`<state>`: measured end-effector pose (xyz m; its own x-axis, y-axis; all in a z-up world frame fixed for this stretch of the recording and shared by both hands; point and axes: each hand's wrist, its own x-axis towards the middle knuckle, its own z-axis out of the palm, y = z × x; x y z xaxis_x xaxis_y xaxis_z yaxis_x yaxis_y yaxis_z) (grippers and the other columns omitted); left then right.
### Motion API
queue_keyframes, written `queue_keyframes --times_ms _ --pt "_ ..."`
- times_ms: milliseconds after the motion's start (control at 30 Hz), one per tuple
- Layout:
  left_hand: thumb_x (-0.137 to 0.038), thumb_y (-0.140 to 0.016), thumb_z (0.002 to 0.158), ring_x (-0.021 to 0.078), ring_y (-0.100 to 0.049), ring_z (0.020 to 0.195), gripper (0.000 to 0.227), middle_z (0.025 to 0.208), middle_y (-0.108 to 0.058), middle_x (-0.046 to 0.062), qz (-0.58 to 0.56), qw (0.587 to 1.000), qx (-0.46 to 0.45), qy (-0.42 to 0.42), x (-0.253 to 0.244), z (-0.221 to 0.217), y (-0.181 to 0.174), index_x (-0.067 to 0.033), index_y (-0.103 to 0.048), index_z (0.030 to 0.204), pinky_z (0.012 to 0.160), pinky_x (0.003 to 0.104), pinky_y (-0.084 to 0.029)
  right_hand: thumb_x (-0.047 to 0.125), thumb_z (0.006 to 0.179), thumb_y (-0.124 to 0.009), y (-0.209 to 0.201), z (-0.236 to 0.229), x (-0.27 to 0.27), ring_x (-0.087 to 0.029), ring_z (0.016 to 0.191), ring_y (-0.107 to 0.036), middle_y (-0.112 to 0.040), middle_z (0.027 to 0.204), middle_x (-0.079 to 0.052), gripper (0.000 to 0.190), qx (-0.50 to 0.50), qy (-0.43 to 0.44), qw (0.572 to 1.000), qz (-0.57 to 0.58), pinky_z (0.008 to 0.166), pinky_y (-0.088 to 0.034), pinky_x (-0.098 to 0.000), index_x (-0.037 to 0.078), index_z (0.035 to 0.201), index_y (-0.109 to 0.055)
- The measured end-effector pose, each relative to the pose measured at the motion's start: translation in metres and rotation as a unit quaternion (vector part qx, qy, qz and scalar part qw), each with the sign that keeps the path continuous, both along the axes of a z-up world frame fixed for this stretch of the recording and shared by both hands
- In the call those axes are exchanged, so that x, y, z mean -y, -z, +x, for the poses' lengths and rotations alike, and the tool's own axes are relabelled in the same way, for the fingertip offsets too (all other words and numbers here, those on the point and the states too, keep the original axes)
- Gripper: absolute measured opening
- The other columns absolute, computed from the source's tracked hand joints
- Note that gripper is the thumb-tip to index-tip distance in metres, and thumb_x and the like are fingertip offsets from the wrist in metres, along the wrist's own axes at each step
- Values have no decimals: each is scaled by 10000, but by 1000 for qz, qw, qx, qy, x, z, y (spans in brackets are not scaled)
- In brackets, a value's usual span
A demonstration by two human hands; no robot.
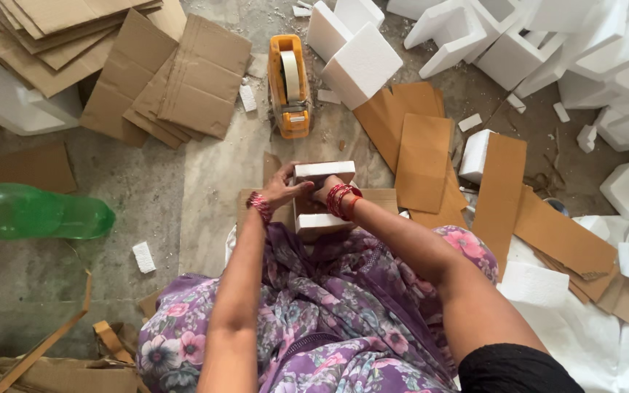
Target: The person assembles small cardboard boxes by inserting white foam inserts into the base and folding the flaps. The person uses a tape dispenser to seal the boxes and places the finished units aside.
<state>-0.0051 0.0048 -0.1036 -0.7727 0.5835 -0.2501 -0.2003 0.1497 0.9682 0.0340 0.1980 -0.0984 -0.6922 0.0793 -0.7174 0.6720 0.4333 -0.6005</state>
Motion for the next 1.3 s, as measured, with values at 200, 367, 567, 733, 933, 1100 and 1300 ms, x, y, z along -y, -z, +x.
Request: queue_keyframes --times_ms 200,367,567,733,933,1100,1300 --pt "-4 -732 608 205 -645 1212 628 1290 -684 60 29 980 -135 -140 -22 -5 47 -87 -711 1230 1062 325 -509 129 881 -765 -2 -7 -6 -196 729 -706 -766 865 -107 165 -3 -64 996 56 648 -559 -343 37 1018 -779" --pt "6 -815 660 286 -630 1175 500 1207 -688 143 -32 961 -237 -142 -18 1 53 -72 -755 1150 1013 357 -490 157 860 -758 6 12 -11 -224 838 -732 -781 907 -102 133 -20 -177 977 117 757 -574 -371 89 965 -806" --pt "32 -702 683 234 -700 1106 498 1148 -732 79 0 977 -176 -124 -12 2 42 -114 -760 1155 998 316 -538 169 957 -720 -36 -51 -15 -166 734 -734 -795 861 -55 111 -310 -393 838 217 659 -589 -340 103 937 -807" --pt "56 -716 694 227 -690 1101 477 1164 -724 82 -30 971 -204 -125 -16 0 43 -92 -741 1147 962 320 -542 366 914 -762 -86 -114 -18 -89 757 -727 -788 902 -22 292 -176 -59 981 61 683 -584 -277 100 1028 -801" --pt "9 -796 690 221 -701 1081 470 1148 -728 72 -15 975 -174 -138 -17 12 18 -90 -747 1146 954 338 -558 364 901 -764 -97 -122 -5 -117 820 -740 -787 939 -6 322 -62 48 988 -134 728 -586 -304 93 1076 -760" --pt "-96 -904 663 209 -699 1068 502 1146 -727 56 -3 983 -112 -147 -17 18 -8 -103 -755 1143 933 330 -577 303 878 -792 -78 -124 -7 -128 788 -751 -790 904 -28 261 -64 101 979 -162 705 -595 -306 85 1018 -764" --pt "-111 -902 656 221 -718 1041 492 1105 -747 65 -36 976 -156 -147 -17 17 -4 -117 -772 1130 920 342 -580 187 878 -836 -27 -124 1 -135 619 -673 -767 762 -81 191 -203 134 962 -122 581 -557 -290 0 885 -798"
